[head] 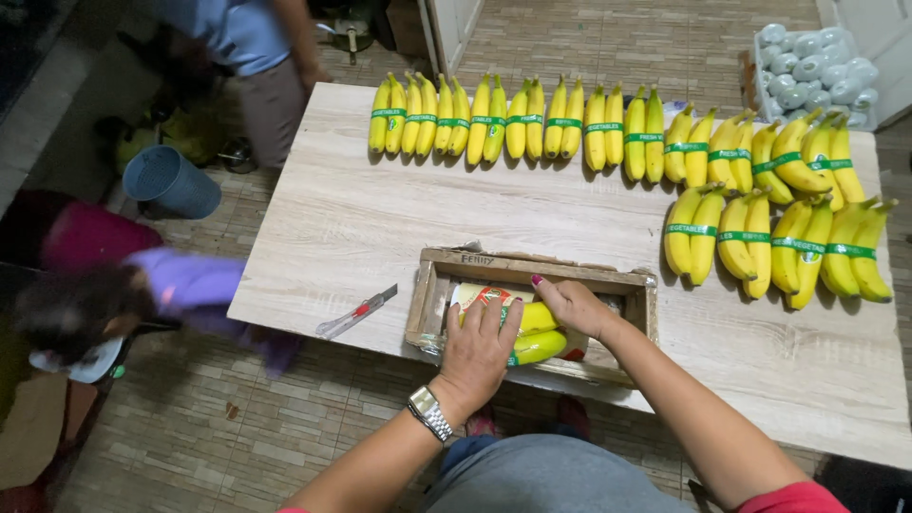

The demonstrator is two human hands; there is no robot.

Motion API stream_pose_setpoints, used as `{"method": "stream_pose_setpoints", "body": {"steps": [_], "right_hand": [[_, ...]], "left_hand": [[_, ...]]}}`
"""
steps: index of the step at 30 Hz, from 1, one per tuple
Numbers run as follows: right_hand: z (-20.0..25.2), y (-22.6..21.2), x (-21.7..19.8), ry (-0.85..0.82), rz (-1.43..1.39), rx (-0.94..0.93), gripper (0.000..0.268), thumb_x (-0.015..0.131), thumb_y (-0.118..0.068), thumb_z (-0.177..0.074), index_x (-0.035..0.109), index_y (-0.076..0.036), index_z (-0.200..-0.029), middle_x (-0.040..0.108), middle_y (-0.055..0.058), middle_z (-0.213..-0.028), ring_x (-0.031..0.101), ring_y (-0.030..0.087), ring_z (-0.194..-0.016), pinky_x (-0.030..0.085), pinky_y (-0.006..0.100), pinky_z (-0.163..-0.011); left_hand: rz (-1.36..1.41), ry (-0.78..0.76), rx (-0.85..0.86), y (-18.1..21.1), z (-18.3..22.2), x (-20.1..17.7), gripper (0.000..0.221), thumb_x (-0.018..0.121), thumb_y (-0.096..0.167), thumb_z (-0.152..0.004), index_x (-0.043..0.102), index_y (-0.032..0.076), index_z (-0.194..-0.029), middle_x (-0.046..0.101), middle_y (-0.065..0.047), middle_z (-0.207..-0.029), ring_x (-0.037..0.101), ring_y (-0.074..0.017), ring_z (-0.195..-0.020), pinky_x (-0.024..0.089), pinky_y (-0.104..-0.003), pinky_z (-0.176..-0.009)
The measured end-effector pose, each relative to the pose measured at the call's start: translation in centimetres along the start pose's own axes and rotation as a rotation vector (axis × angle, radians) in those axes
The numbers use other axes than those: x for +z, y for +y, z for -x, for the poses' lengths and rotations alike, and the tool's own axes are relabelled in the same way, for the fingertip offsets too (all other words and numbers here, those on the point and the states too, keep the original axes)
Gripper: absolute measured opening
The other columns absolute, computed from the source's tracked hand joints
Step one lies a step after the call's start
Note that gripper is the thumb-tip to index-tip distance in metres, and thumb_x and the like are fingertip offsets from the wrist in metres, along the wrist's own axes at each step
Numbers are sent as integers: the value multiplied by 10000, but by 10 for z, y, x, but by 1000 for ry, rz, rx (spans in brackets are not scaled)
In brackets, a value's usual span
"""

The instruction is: Wrapping bunches of bananas in plastic film and organizing them in a cardboard box for distribution.

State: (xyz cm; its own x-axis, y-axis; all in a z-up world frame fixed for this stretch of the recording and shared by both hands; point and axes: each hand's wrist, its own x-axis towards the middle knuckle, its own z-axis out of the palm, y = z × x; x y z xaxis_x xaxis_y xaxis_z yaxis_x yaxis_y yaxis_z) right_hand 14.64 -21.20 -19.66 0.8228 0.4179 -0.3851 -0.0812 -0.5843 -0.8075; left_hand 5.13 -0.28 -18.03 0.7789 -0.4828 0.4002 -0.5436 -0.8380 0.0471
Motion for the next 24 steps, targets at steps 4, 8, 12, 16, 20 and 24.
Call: {"method": "stream_pose_setpoints", "body": {"steps": [4,8,12,16,20,24], "right_hand": [[16,56,13,383,108,-445,354,459,-201,-1040,603,-56,-1330,686,242,-1125,643,444,-1122,501,537,-990],[81,90,54,752,541,-398,527,436,-396,-1029,421,-75,-1447,529,143,-1287,523,353,-1230,401,503,-1050],[93,95,62,696,776,-284,695,527,-594,-919,500,-38,-1335,583,170,-1320,558,345,-1214,439,449,-967],[84,99,52,641,564,-318,514,452,-400,-1030,462,-141,-1473,492,87,-1376,450,328,-1303,387,455,-1008],[69,60,29,458,386,-364,487,471,-407,-1009,542,-229,-1457,550,20,-1441,467,303,-1281,358,471,-1007],[53,77,19,365,303,-428,206,666,-398,-933,712,-246,-1063,715,-62,-999,587,230,-1099,405,420,-937]], "left_hand": [[81,-82,-79,-3,-16,-28,947,868,92,-603,433,18,-1441,540,-193,-1187,580,-384,-1067,419,-656,-951],[87,-87,-48,-12,-19,-23,941,838,141,-604,437,-10,-1441,554,-207,-1187,586,-390,-1051,397,-659,-977],[136,-250,-127,-15,-28,-28,954,944,328,-607,462,64,-1388,609,-153,-1214,606,-306,-1031,440,-505,-992],[126,-48,-72,-12,-24,-33,882,810,168,-617,467,3,-1413,571,-211,-1152,610,-404,-987,444,-544,-909],[131,-36,-45,-12,-27,-45,863,818,139,-633,469,-2,-1410,565,-214,-1123,604,-401,-961,454,-518,-881],[134,-1,-55,-16,-25,-40,867,827,146,-635,468,-2,-1411,555,-218,-1141,596,-415,-981,450,-515,-867]]}}
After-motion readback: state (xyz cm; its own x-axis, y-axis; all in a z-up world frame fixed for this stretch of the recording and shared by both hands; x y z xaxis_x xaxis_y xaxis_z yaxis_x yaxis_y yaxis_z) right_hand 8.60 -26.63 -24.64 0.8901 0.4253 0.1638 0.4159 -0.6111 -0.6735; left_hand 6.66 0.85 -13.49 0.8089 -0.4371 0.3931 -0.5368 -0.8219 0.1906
